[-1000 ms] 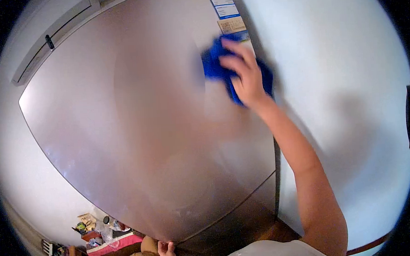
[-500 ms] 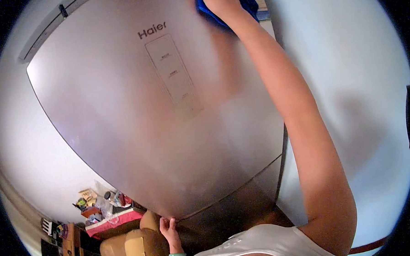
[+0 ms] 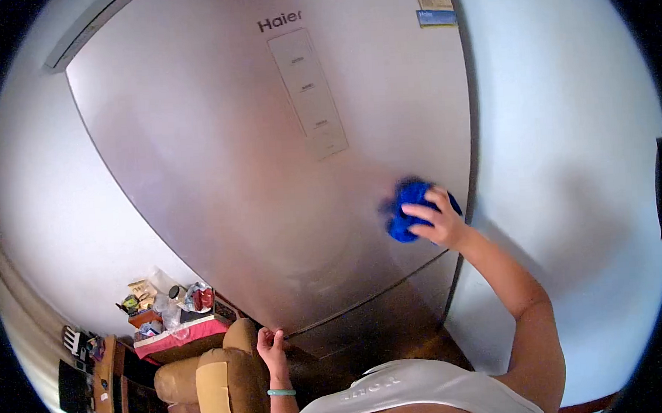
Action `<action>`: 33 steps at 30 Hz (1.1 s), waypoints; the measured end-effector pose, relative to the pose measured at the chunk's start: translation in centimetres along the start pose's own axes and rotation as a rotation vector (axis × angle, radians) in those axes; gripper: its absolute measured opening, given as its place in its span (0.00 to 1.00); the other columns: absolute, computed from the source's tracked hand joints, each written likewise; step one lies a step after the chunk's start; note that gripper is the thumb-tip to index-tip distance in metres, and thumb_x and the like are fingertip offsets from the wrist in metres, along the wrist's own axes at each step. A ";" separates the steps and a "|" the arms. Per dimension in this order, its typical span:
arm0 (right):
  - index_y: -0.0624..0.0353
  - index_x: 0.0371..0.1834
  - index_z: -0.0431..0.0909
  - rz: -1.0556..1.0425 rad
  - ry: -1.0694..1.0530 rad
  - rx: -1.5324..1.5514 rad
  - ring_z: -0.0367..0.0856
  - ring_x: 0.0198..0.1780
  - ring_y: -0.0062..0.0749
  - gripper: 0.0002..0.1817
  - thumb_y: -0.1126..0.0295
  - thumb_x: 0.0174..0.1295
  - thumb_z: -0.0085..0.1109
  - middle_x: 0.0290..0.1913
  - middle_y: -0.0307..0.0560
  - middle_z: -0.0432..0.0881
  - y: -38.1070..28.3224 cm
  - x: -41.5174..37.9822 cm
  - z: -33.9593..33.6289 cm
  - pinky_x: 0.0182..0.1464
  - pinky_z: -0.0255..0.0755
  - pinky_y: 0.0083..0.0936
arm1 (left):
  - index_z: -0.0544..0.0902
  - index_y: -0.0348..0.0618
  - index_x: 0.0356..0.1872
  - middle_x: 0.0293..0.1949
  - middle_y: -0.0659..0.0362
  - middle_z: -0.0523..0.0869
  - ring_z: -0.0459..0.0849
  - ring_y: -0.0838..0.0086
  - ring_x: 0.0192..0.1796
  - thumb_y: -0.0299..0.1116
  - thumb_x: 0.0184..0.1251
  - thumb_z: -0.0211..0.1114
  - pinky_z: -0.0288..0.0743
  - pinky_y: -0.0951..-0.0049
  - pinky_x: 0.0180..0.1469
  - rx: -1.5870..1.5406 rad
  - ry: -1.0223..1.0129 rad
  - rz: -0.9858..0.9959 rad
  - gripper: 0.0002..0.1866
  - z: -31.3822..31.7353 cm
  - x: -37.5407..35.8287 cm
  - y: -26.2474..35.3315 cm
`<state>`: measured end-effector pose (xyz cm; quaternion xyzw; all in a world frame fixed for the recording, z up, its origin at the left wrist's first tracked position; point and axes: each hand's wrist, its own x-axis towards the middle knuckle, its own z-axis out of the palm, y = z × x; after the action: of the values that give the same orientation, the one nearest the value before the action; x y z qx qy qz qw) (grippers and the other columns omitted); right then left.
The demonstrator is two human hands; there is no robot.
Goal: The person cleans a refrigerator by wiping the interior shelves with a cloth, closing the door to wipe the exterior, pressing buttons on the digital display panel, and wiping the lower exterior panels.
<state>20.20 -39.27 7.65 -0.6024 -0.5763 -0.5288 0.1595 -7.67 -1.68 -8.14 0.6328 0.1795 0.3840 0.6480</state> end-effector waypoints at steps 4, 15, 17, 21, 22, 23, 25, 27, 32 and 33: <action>0.41 0.32 0.78 -0.069 -0.201 -0.102 0.67 0.56 0.44 0.06 0.65 0.49 0.62 0.60 0.37 0.74 1.3 -1.4 -2.8 0.60 0.61 0.47 | 0.74 0.41 0.33 0.28 0.68 0.78 0.72 0.85 0.32 0.27 0.61 0.67 0.66 0.82 0.37 0.018 -0.021 0.014 0.09 -0.2 0.1 -0.1; 0.53 0.47 0.80 0.459 0.773 -0.348 0.68 0.59 0.54 0.19 0.78 0.49 0.63 0.56 0.58 0.72 15.1 31.4 -7.8 0.63 0.60 0.43 | 0.77 0.41 0.35 0.29 0.68 0.76 0.71 0.84 0.31 0.25 0.57 0.69 0.67 0.81 0.37 0.023 -0.010 0.055 0.09 0.2 0.1 0.5; 0.53 0.44 0.82 0.368 0.752 -0.252 0.70 0.57 0.54 0.14 0.75 0.52 0.59 0.55 0.58 0.73 10.6 37.0 -5.4 0.62 0.62 0.44 | 0.77 0.40 0.36 0.29 0.68 0.77 0.72 0.83 0.31 0.26 0.57 0.70 0.68 0.80 0.38 0.110 0.009 -0.020 0.10 -0.8 0.7 -1.5; 0.54 0.35 0.84 -0.023 0.663 -0.049 0.74 0.56 0.46 0.08 0.73 0.55 0.56 0.52 0.51 0.78 -0.3 44.0 1.3 0.59 0.67 0.41 | 0.77 0.40 0.36 0.29 0.68 0.78 0.72 0.83 0.32 0.26 0.57 0.69 0.68 0.80 0.38 0.060 -0.025 -0.013 0.09 -0.4 0.2 -0.1; 0.53 0.34 0.84 -0.140 0.615 -0.074 0.74 0.56 0.43 0.08 0.75 0.52 0.58 0.53 0.48 0.78 -2.0 44.4 2.5 0.60 0.68 0.39 | 0.77 0.40 0.35 0.29 0.68 0.78 0.72 0.83 0.32 0.26 0.57 0.70 0.68 0.80 0.38 0.043 -0.042 0.004 0.09 -0.1 0.1 0.4; 0.52 0.33 0.85 -0.146 0.576 -0.120 0.74 0.56 0.41 0.07 0.74 0.52 0.59 0.53 0.47 0.78 -3.5 44.2 2.3 0.59 0.68 0.39 | 0.77 0.40 0.35 0.29 0.68 0.78 0.72 0.83 0.32 0.26 0.57 0.70 0.68 0.80 0.38 0.024 -0.057 0.022 0.09 0.1 0.2 0.8; 0.50 0.30 0.86 -0.166 0.528 -0.030 0.75 0.56 0.39 0.07 0.74 0.52 0.59 0.52 0.43 0.78 -3.7 44.2 1.3 0.60 0.67 0.40 | 0.77 0.41 0.34 0.29 0.67 0.78 0.73 0.83 0.32 0.26 0.57 0.70 0.68 0.80 0.38 0.039 -0.080 0.002 0.09 -0.7 0.7 -0.2; 0.51 0.32 0.87 -0.137 0.505 -0.033 0.74 0.58 0.40 0.14 0.81 0.47 0.56 0.54 0.44 0.78 -0.1 42.3 -1.0 0.63 0.65 0.37 | 0.76 0.41 0.34 0.29 0.67 0.78 0.73 0.83 0.32 0.26 0.57 0.69 0.68 0.80 0.38 0.051 -0.097 -0.030 0.09 -1.2 0.9 -0.5; 0.49 0.39 0.87 0.236 0.514 -0.221 0.75 0.58 0.46 0.26 0.87 0.40 0.50 0.55 0.46 0.80 10.7 32.0 -8.5 0.64 0.66 0.35 | 0.76 0.42 0.33 0.29 0.66 0.79 0.73 0.83 0.32 0.25 0.57 0.69 0.69 0.80 0.39 0.004 -0.124 0.042 0.09 -0.9 1.0 -0.4; 0.47 0.41 0.87 0.348 0.527 -0.291 0.74 0.60 0.45 0.25 0.86 0.42 0.53 0.57 0.47 0.78 12.6 29.9 -9.6 0.64 0.67 0.33 | 0.75 0.42 0.32 0.29 0.66 0.79 0.73 0.83 0.32 0.24 0.56 0.70 0.69 0.80 0.39 -0.020 -0.102 -0.027 0.10 -1.2 1.3 -1.6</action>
<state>20.05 -34.83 41.15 -0.5507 -0.3229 -0.7075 0.3030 -7.22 0.23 -9.48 0.6426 0.1511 0.3444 0.6676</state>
